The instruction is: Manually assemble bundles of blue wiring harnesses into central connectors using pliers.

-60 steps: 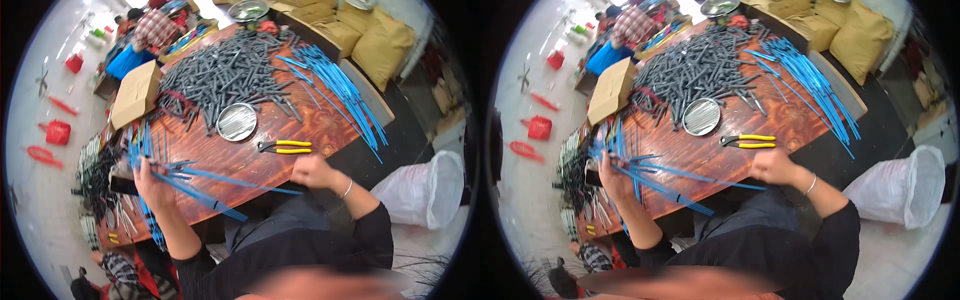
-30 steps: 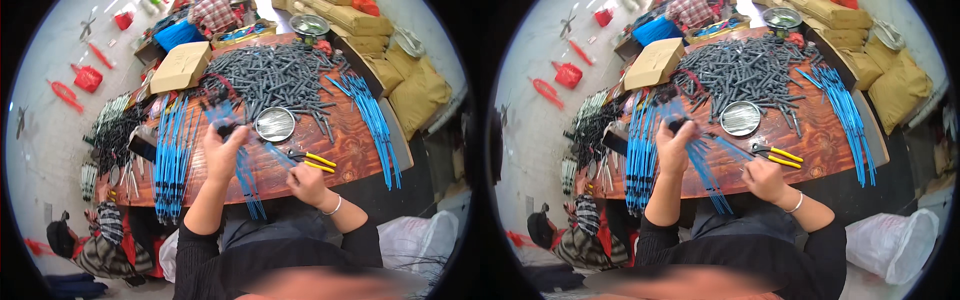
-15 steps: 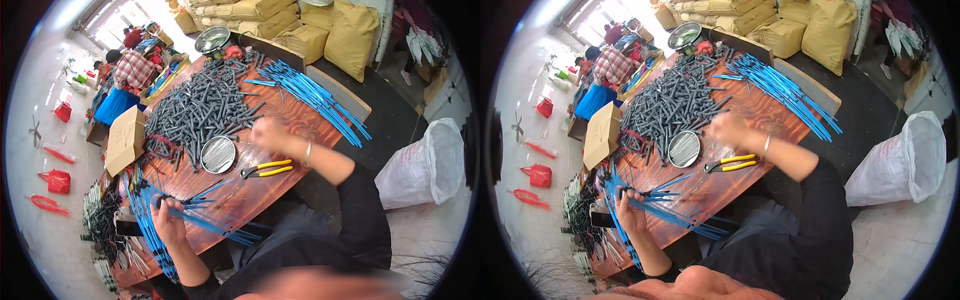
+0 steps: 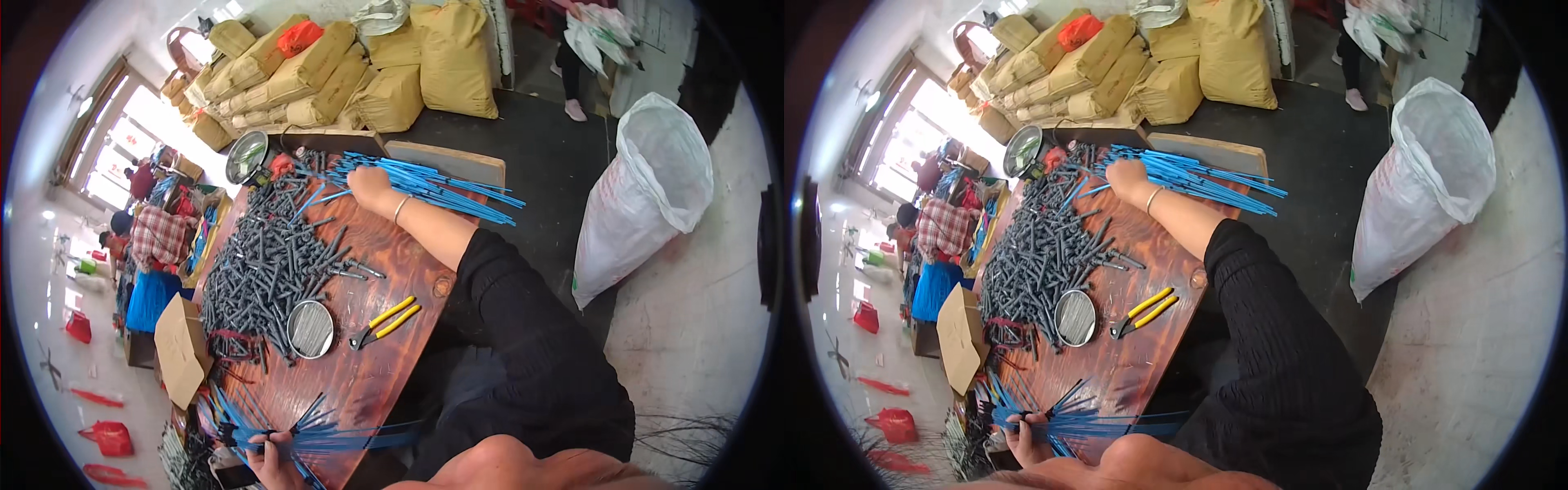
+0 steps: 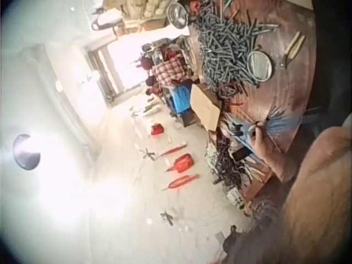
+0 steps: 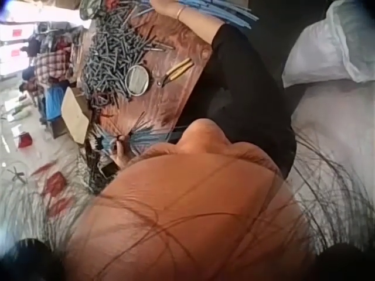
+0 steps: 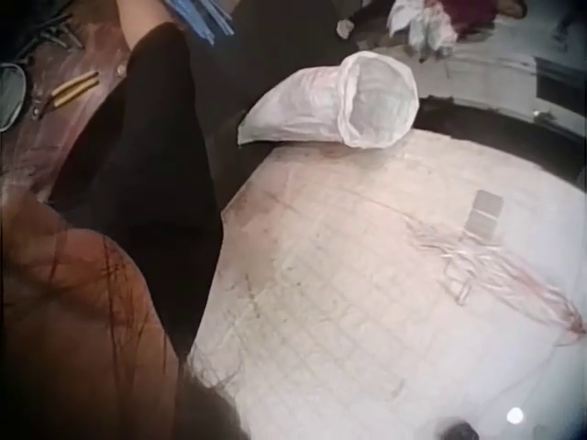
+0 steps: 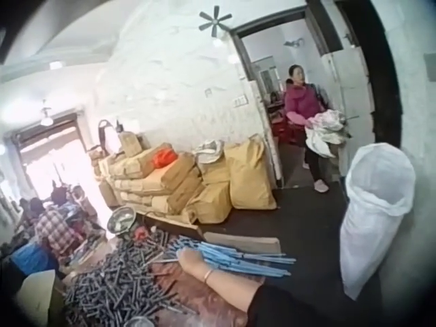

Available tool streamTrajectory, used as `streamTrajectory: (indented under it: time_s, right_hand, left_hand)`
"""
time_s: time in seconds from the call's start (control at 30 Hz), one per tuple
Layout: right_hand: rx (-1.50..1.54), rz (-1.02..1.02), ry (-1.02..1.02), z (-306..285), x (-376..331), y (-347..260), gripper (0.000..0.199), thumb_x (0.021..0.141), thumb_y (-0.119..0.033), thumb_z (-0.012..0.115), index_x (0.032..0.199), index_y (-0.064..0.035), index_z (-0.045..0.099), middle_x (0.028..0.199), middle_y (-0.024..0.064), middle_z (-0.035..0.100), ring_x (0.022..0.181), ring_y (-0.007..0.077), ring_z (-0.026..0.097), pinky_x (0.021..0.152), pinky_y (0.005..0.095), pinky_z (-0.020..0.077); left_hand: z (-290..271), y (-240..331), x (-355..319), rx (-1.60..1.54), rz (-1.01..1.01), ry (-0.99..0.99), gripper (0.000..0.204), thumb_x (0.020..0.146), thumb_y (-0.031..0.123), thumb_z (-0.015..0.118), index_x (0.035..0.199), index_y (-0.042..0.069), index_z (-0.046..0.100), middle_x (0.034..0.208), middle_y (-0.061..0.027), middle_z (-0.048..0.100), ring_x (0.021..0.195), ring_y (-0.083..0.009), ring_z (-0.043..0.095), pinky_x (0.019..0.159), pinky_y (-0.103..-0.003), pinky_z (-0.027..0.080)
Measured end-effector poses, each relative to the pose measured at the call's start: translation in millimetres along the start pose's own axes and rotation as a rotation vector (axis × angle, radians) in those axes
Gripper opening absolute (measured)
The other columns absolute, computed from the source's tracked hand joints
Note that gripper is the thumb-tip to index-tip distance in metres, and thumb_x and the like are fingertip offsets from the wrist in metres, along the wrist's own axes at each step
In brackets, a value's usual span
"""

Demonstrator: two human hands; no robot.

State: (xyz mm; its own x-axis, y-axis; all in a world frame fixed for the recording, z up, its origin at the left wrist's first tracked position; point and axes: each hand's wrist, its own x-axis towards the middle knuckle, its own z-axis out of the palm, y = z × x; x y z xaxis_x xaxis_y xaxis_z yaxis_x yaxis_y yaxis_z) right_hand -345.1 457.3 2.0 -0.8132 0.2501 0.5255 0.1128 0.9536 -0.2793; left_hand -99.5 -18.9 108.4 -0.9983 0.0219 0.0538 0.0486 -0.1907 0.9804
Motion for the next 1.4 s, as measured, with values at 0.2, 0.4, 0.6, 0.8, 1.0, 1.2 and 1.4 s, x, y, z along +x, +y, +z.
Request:
streamTrajectory:
  time_s: [0.2,0.4,0.6,0.8,1.0,1.2,1.4]
  right_hand:
    - [0.576,-0.071,-0.097,-67,19,-30,0.013,0.069,-0.014,0.06,0.075,-0.0033,0.064,0.062,0.0109,0.059,0.059,0.0216,0.059,0.051,0.0351,0.0449]
    - [1.419,-0.072,-0.826,-157,-51,-85,0.018,0.077,-0.02,0.063,0.073,-0.0036,0.056,0.057,-0.0032,0.047,0.043,0.0034,0.035,0.039,0.0186,0.0259]
    - [1.716,-0.116,-1.457,-151,-145,-153,0.018,0.075,-0.017,0.066,0.073,-0.0018,0.057,0.062,0.0003,0.054,0.047,0.0046,0.043,0.04,0.0171,0.0306]
    - [1.621,-0.174,-1.525,-130,-208,-191,0.016,0.076,-0.015,0.065,0.076,-0.0001,0.059,0.063,0.0017,0.054,0.051,0.0071,0.046,0.046,0.0202,0.0358]
    - [1.387,-0.155,-0.825,-142,-202,-190,0.016,0.079,-0.012,0.062,0.088,0.0014,0.061,0.072,0.0014,0.056,0.06,0.0077,0.05,0.055,0.0212,0.0422]
    - [1.4,-0.426,-0.506,-163,-219,-192,0.035,0.073,-0.012,0.07,0.104,-0.0004,0.058,0.1,0.0049,0.057,0.085,0.0105,0.055,0.07,0.0244,0.0479]
    - [1.367,-0.69,-0.436,-173,-227,-215,0.057,0.063,-0.018,0.079,0.112,-0.003,0.054,0.108,0.0077,0.054,0.095,0.0177,0.054,0.076,0.0308,0.0477]
  left_hand:
    - [22,13,-12,-0.14,0.06,0.091,0.014,0.087,0.007,0.052,0.1,0.001,0.05,0.076,-0.0114,0.057,0.071,-0.0225,0.056,0.073,-0.037,0.047]
    - [7,20,-8,-0.258,0.072,0.089,0.016,0.088,0.014,0.053,0.098,0.002,0.05,0.082,-0.0082,0.058,0.076,-0.0223,0.06,0.075,-0.038,0.049]
    - [60,32,-3,-0.262,0.046,0.094,0.021,0.085,0.015,0.057,0.1,0.002,0.052,0.086,-0.0098,0.06,0.077,-0.0198,0.061,0.07,-0.032,0.051]
    - [62,27,-16,-0.253,0.131,-0.073,0.022,0.082,0.011,0.061,0.1,0.002,0.052,0.077,-0.0072,0.061,0.069,-0.0161,0.061,0.064,-0.028,0.05]
    - [69,30,-37,-0.257,0.189,0.017,0.021,0.081,0.007,0.062,0.1,0.002,0.053,0.075,-0.0066,0.061,0.066,-0.0133,0.06,0.061,-0.026,0.049]
    - [82,30,-53,-0.196,0.142,-0.069,0.019,0.081,0.003,0.061,0.099,0.002,0.054,0.08,-0.0087,0.063,0.071,-0.0147,0.061,0.066,-0.027,0.05]
    - [105,44,-76,-0.005,0.149,-0.138,0.016,0.081,0.001,0.059,0.096,0.001,0.058,0.086,-0.0113,0.065,0.076,-0.0176,0.063,0.07,-0.03,0.051]
